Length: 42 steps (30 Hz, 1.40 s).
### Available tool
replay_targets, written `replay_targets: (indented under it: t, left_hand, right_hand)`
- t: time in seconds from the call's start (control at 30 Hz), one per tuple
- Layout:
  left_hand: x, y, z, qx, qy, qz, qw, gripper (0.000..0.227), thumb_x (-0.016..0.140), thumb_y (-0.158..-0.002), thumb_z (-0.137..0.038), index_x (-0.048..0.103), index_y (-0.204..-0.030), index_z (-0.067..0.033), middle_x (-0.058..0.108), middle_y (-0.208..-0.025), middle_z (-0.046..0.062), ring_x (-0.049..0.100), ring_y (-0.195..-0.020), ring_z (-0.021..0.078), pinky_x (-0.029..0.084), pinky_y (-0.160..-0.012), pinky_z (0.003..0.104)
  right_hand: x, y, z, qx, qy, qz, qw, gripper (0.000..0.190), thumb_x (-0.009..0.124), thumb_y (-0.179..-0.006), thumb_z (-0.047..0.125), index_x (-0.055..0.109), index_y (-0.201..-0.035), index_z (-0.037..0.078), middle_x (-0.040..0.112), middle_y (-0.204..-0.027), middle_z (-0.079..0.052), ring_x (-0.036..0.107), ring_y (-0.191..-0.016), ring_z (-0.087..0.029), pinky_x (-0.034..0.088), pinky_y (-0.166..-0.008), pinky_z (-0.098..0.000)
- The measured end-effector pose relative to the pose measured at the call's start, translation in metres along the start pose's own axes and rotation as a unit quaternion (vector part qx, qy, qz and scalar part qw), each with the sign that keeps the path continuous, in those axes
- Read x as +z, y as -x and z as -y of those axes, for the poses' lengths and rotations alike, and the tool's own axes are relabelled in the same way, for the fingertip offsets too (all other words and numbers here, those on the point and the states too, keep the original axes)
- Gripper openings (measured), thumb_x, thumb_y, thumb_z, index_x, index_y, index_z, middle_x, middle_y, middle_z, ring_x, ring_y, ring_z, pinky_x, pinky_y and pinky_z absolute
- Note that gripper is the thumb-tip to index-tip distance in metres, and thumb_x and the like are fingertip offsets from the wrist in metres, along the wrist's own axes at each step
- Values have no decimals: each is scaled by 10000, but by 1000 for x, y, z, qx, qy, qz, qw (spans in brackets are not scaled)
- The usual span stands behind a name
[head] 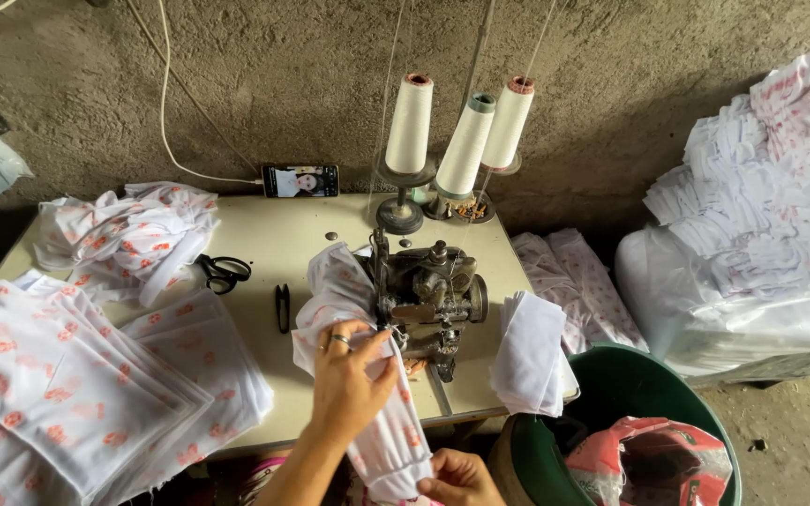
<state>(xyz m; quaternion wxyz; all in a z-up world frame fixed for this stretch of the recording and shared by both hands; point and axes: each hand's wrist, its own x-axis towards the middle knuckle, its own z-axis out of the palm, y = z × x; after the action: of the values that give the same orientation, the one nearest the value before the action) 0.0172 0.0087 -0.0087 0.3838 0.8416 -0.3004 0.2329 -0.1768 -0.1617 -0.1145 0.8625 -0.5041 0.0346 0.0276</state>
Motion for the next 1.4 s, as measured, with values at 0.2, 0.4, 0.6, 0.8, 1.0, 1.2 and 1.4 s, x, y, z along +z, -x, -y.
replay_targets:
  t: [0.2, 0.4, 0.6, 0.8, 1.0, 1.2, 1.4]
  left_hand:
    - [-27, -28, 28, -11, 117, 124, 985, 386, 869, -746, -439, 825, -1084, -258, 564, -1320, 120, 522, -1189, 270, 606, -892, 490]
    - [-28, -9, 7, 121, 92, 32, 988, 293, 861, -786, -213, 771, -1027, -73, 593, -1039, 72, 577, -981, 219, 625, -831, 309]
    - [-22, -21, 33, 114, 97, 114, 982, 398, 848, -809, -330, 770, -1149, -140, 564, -1113, 111, 562, -935, 208, 654, -712, 289]
    - [-22, -11, 17, 148, 84, 33, 985, 349, 857, -796, -234, 760, -1082, -61, 572, -1018, 70, 551, -971, 229, 621, -792, 339]
    - [-22, -17, 21, 152, 98, 63, 981, 406, 867, -782, -307, 765, -1112, -95, 590, -1063, 66, 534, -1014, 237, 585, -879, 361]
    - [-26, -21, 24, 143, 116, 74, 980, 366, 829, -842, -296, 749, -1114, -65, 561, -1079, 103, 593, -949, 216, 640, -816, 310]
    - [-43, -43, 22, 64, 159, 150, 974, 222, 749, -879, -317, 822, -1000, -145, 627, -1117, 89, 571, -1037, 228, 596, -792, 345]
  right_hand:
    - [33, -36, -33, -44, -7, -36, 998, 111, 821, -828, -96, 721, -858, -58, 743, -895, -158, 709, -792, -230, 586, -753, -349]
    - [49, -51, -34, -28, -18, -57, 998, 89, 802, -839, -92, 718, -863, -79, 733, -794, -182, 733, -738, -262, 644, -748, -375]
    - [65, -61, -12, -2, 1, -133, 991, 56, 814, -831, -50, 770, -840, -84, 759, -732, -188, 725, -660, -258, 648, -689, -364]
    - [82, -69, 11, -31, 2, -148, 989, 36, 760, -878, -63, 735, -860, -81, 744, -730, -178, 717, -648, -257, 646, -671, -372]
    - [92, -77, 29, -55, 12, -162, 985, 119, 759, -872, -74, 700, -974, -63, 742, -738, -208, 756, -663, -310, 637, -641, -401]
    - [111, -79, 52, -130, 33, -174, 975, 224, 711, -893, -124, 569, -1027, -15, 742, -804, -210, 743, -683, -287, 653, -627, -382]
    - [115, -91, 59, -234, 144, -176, 945, 103, 726, -879, -91, 682, -909, -3, 768, -836, -158, 742, -722, -224, 683, -675, -337]
